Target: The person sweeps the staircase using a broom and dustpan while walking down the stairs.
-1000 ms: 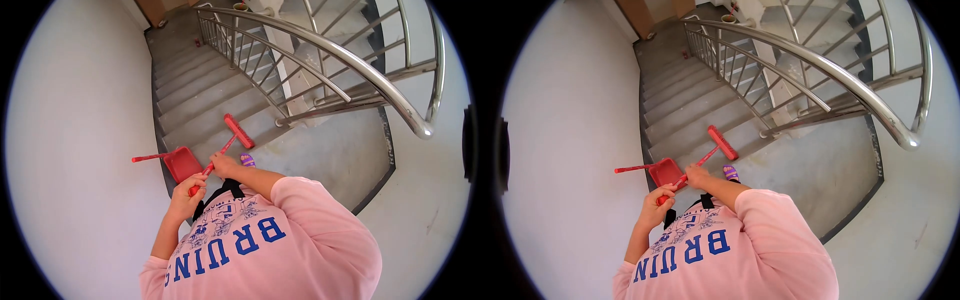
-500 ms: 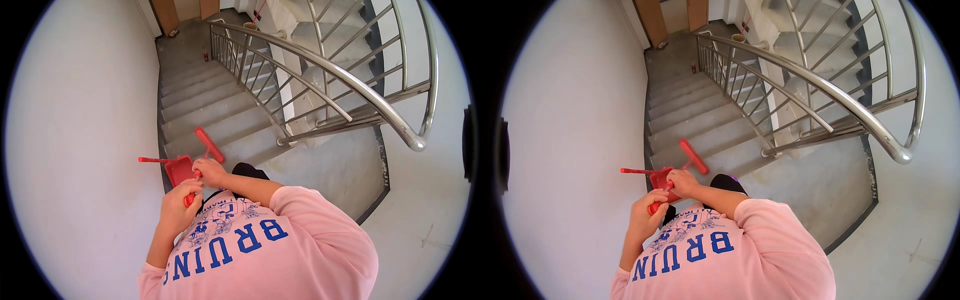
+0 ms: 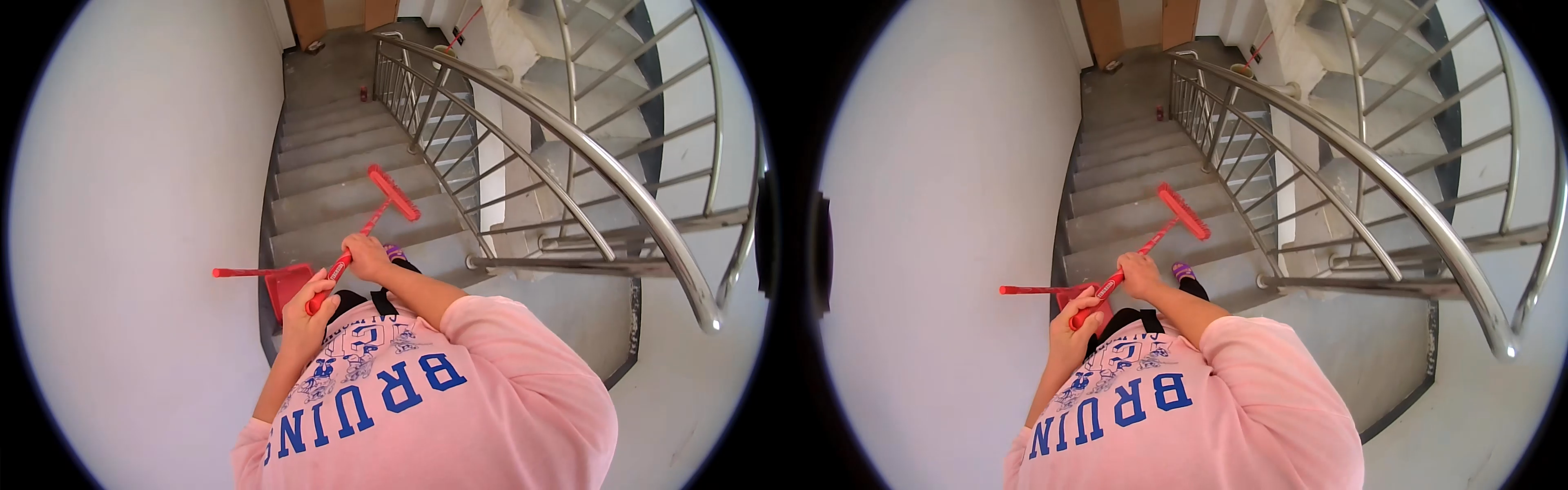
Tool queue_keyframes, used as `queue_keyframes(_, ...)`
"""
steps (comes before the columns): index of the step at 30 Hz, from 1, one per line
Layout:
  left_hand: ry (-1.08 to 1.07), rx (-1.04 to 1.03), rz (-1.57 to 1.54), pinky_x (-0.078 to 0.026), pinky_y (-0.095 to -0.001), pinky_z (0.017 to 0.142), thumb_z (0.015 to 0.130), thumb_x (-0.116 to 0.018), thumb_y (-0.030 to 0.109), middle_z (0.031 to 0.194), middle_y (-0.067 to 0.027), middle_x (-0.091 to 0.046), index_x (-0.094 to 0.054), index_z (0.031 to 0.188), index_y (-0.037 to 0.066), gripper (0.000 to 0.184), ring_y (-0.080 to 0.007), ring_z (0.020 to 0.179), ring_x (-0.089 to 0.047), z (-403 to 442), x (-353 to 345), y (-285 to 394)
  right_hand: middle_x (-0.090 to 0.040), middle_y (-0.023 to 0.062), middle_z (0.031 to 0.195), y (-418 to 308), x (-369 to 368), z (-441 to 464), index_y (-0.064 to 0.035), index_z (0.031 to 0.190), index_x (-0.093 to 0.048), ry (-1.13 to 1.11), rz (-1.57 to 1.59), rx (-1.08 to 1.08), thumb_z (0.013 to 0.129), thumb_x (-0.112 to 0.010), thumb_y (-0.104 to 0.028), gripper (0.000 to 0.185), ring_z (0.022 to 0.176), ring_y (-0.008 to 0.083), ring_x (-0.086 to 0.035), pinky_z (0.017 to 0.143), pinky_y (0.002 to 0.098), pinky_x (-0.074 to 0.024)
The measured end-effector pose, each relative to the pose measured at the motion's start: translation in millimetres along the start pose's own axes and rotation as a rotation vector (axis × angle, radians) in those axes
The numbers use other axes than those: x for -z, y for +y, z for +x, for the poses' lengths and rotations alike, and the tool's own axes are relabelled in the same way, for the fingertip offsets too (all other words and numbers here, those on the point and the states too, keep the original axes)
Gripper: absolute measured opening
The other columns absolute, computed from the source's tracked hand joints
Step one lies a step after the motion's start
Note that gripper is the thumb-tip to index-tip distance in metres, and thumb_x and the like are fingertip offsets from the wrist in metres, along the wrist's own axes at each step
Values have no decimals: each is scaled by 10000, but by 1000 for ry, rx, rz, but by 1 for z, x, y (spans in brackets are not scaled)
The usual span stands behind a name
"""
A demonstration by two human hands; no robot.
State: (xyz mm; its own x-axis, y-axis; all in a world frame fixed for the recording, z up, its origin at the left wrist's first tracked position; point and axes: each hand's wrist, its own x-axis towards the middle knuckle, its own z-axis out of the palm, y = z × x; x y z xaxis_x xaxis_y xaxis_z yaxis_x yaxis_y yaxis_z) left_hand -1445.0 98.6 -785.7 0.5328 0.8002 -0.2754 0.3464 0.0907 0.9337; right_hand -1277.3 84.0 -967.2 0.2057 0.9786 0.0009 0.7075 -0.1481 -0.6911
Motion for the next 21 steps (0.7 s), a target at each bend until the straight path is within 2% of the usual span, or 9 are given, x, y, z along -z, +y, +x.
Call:
queue_keyframes(3,5,20,-114,-384,-304,964,800,-644,60,1261,-194,-535,-624,1008,5,216,-225,1146,-525,47,-36,-42,-572,78,904,65,-3,18,-108,850,-530,-76,-39,-8,731,-620,-112,149,934,273,-551,800,398,-403)
queue_keyframes(7,-41,78,-109,-371,-286,962,794,-648,47,1257,-183,-539,-627,982,13,192,-196,1133,-519,104,-84,-52,-562,87,906,139,-1,30,-108,841,-525,-119,-92,-115,727,-618,-98,148,908,283,-543,778,404,-406)
queue_keyframes(13,-153,108,-173,-370,-282,963,798,-653,50,1284,-155,-521,-629,948,26,154,-180,1138,-506,157,-113,-53,-566,83,903,192,13,39,-125,831,-528,40,-98,-157,715,-628,-100,156,913,289,-547,756,407,-411)
queue_keyframes(16,-213,160,-173,-373,-278,959,786,-645,43,1298,-155,-509,-624,934,31,150,-180,1136,-508,172,-126,-55,-569,94,1079,205,27,40,-103,984,-539,-205,-133,-344,743,-590,-91,246,1111,252,-505,908,435,-387)
queue_keyframes(18,-291,202,-132,-374,-276,957,781,-638,47,1300,-152,-511,-622,943,37,163,-186,1137,-511,180,-135,-60,-567,92,1091,215,33,42,-111,1001,-548,-313,-175,-454,755,-594,-97,251,1117,246,-507,912,438,-396)
queue_keyframes(19,-328,230,-61,-341,-296,998,787,-626,21,1325,-168,-486,-608,948,36,163,-201,1189,-472,184,-140,-60,-565,92,1097,219,34,42,-115,1009,-552,-373,-197,-506,760,-595,-99,253,1120,242,-508,914,439,-400)
queue_keyframes(21,-347,190,-22,-369,-286,967,785,-622,54,1319,-155,-499,-608,959,42,175,-206,1156,-506,187,-144,-68,-559,91,1115,225,36,42,-118,1024,-562,-456,-202,-508,773,-602,-117,254,1123,243,-511,911,430,-416)
